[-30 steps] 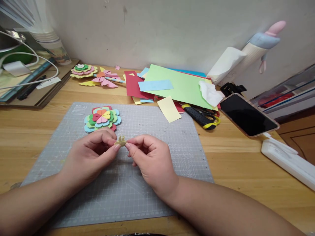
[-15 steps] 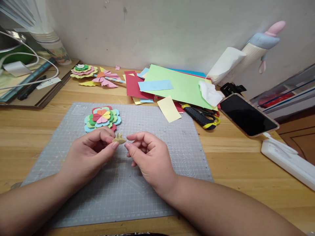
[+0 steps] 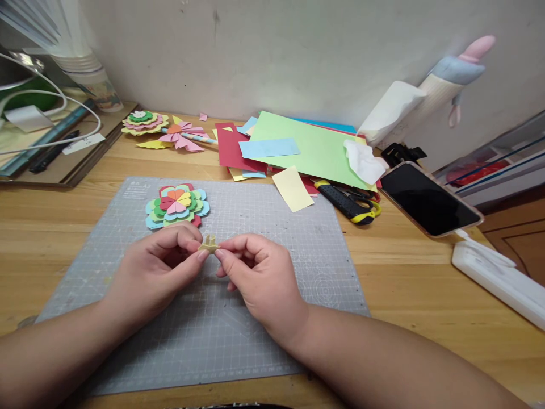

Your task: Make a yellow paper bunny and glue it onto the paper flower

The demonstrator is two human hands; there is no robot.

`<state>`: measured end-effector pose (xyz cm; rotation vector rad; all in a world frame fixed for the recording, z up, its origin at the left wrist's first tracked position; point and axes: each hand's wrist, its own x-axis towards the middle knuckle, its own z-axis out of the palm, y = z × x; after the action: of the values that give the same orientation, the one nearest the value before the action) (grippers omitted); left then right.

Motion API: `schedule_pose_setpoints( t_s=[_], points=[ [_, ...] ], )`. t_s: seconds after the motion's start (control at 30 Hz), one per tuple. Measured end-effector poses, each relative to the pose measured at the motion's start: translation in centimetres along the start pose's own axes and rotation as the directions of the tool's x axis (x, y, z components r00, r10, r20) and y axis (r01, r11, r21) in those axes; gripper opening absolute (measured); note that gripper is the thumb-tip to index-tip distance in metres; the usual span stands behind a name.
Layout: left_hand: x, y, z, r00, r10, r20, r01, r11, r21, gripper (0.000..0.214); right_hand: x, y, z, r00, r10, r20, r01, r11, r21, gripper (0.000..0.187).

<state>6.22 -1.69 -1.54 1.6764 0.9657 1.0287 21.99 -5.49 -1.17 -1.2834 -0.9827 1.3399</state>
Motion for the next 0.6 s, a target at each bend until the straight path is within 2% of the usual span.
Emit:
schedule_pose_setpoints(
  t_s=[0.2,0.43,0.6],
  points=[
    [0.08,0.03,0.11,0.999,-0.047,0.012,0.047,0.999,-0.014,0.014,0.03,-0.09,0.04,1.000,0.004,0.002,-0.004,1.000,-0.010,0.011],
    [0.32,0.37,0.07,0.974,-0.222,0.043,0.225,0.967,-0.115,0.017,0.06,0.02,-0.15,0.999,0.010,0.043,-0.009,1.000,-0.024,0.013],
    [0.39,0.48,0.01,0.962,-0.274,0.001,0.271,0.951,-0.148,0.021,0.15,0.23,-0.30,0.998,0.034,0.057,-0.033,0.999,-0.020,0.013]
  ],
)
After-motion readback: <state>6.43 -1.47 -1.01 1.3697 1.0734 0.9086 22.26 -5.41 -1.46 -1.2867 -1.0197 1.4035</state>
